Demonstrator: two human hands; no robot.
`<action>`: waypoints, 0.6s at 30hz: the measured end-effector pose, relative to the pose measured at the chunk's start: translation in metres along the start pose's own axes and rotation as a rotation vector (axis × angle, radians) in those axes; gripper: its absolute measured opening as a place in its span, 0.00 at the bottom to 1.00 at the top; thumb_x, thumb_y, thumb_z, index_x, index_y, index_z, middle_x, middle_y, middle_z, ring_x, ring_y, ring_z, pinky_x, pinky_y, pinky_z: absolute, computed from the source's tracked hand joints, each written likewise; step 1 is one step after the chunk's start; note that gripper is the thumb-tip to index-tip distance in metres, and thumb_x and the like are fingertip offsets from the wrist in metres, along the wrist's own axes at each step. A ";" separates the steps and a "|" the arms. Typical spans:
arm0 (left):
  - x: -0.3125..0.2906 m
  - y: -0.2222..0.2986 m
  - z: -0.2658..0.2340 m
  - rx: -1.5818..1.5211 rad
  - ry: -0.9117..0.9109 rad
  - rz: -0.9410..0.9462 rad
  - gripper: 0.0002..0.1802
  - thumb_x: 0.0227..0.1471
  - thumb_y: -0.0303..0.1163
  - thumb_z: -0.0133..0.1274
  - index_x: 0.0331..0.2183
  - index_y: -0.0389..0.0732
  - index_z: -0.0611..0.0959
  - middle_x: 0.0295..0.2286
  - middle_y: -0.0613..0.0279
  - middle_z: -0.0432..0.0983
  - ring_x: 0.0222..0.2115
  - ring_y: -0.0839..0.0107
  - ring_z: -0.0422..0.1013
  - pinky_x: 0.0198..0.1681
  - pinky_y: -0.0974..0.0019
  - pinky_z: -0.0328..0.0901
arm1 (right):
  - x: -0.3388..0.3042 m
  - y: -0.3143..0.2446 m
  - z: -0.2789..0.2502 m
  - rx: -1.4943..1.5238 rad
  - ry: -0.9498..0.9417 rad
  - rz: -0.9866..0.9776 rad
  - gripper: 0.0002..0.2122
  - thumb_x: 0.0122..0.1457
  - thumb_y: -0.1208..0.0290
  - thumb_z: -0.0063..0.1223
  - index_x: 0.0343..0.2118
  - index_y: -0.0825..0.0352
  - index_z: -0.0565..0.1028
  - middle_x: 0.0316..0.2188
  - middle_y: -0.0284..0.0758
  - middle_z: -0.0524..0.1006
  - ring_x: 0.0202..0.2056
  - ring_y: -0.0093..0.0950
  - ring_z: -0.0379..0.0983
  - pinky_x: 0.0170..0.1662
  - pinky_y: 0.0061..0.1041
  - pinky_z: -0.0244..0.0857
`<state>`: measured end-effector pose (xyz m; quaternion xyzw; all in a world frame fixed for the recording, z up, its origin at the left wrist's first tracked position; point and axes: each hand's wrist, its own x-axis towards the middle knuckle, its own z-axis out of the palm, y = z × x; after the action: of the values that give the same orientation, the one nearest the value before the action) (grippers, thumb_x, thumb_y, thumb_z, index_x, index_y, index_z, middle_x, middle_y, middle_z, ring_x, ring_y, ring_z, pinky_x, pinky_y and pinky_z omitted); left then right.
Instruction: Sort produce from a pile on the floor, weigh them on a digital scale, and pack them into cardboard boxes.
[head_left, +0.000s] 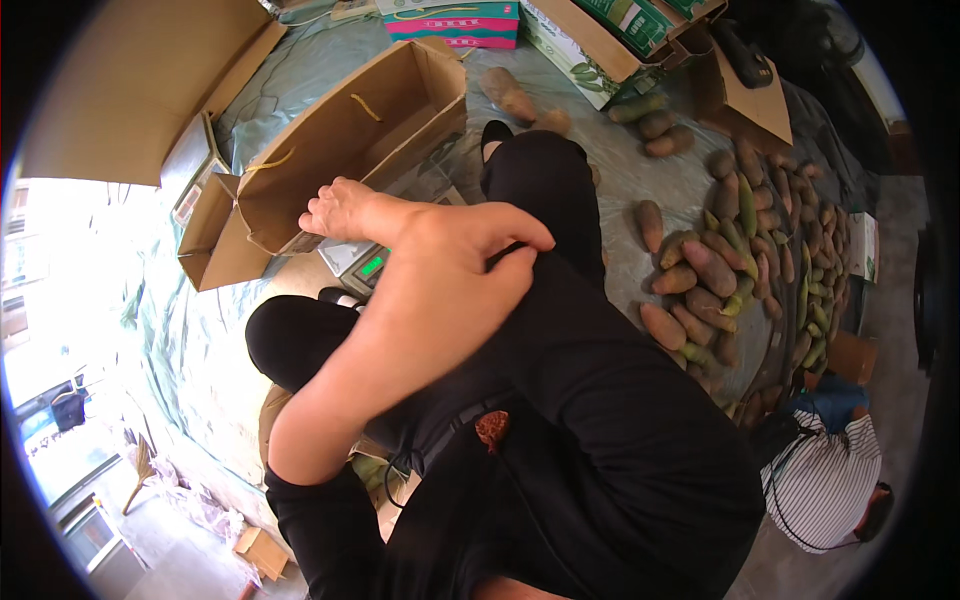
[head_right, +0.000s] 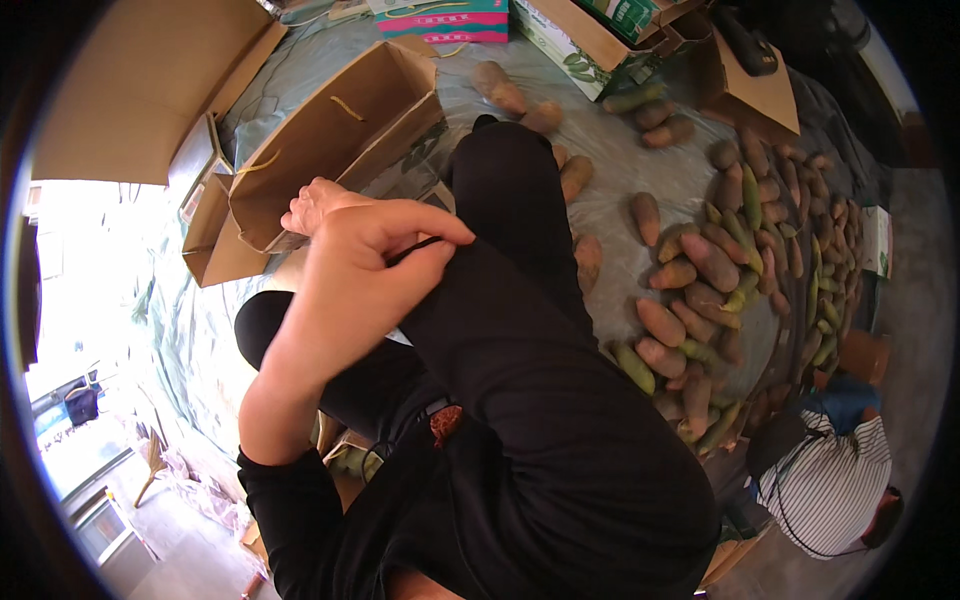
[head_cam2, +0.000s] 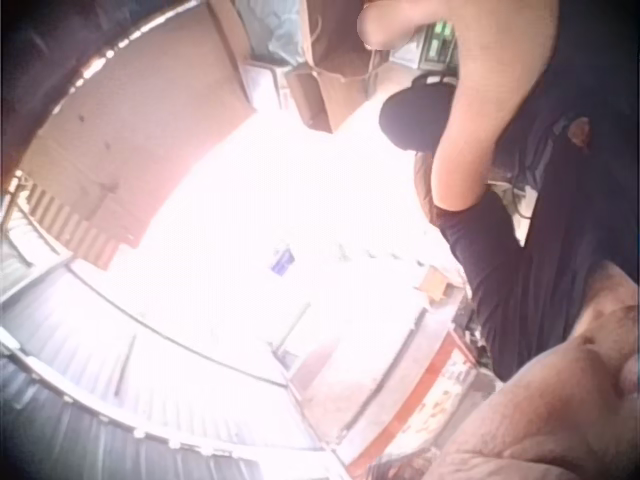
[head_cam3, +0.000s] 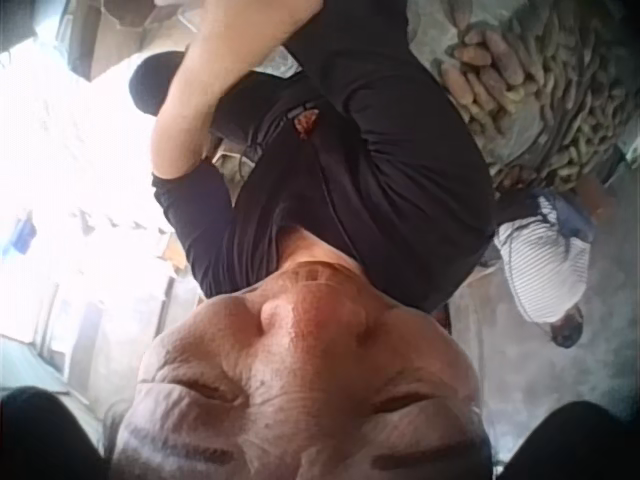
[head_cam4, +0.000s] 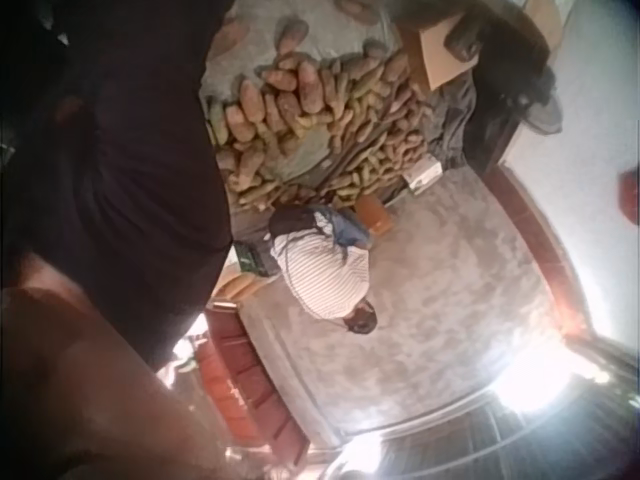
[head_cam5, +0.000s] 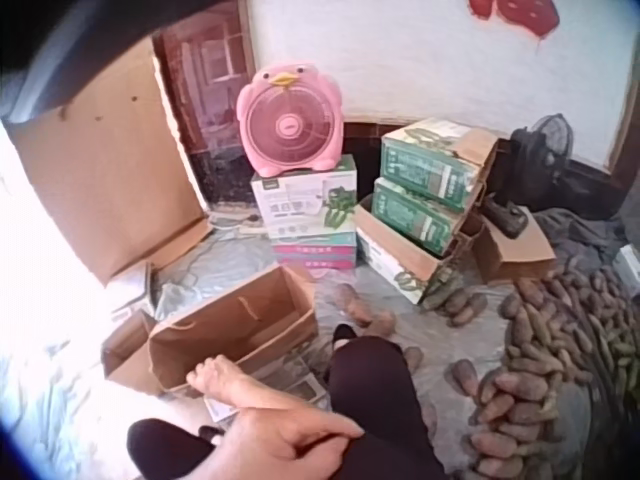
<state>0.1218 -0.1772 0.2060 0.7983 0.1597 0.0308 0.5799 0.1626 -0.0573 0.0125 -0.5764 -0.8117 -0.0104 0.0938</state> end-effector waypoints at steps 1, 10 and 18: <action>0.004 0.003 0.008 0.256 0.053 0.144 0.08 0.43 0.22 0.52 0.30 0.32 0.79 0.20 0.50 0.75 0.21 0.63 0.73 0.28 0.68 0.66 | 0.000 0.002 0.003 0.029 0.003 0.014 0.07 0.54 0.72 0.41 0.36 0.59 0.70 0.32 0.33 0.75 0.38 0.32 0.74 0.35 0.32 0.68; -0.037 0.013 0.029 0.962 0.113 0.863 0.16 0.35 0.23 0.54 0.34 0.34 0.81 0.28 0.57 0.74 0.15 0.77 0.62 0.19 0.75 0.59 | -0.002 0.002 -0.007 0.123 -0.009 0.065 0.07 0.53 0.73 0.43 0.35 0.58 0.73 0.33 0.34 0.78 0.39 0.33 0.75 0.36 0.32 0.70; -0.048 0.007 0.036 0.945 0.143 0.981 0.14 0.37 0.20 0.53 0.33 0.34 0.82 0.31 0.51 0.77 0.14 0.79 0.62 0.18 0.78 0.60 | -0.003 0.004 -0.006 0.138 -0.021 0.060 0.07 0.55 0.71 0.40 0.35 0.60 0.71 0.31 0.35 0.76 0.37 0.33 0.74 0.36 0.33 0.69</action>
<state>0.0868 -0.2263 0.2069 0.9416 -0.1863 0.2698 0.0763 0.1679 -0.0597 0.0172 -0.5927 -0.7938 0.0547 0.1250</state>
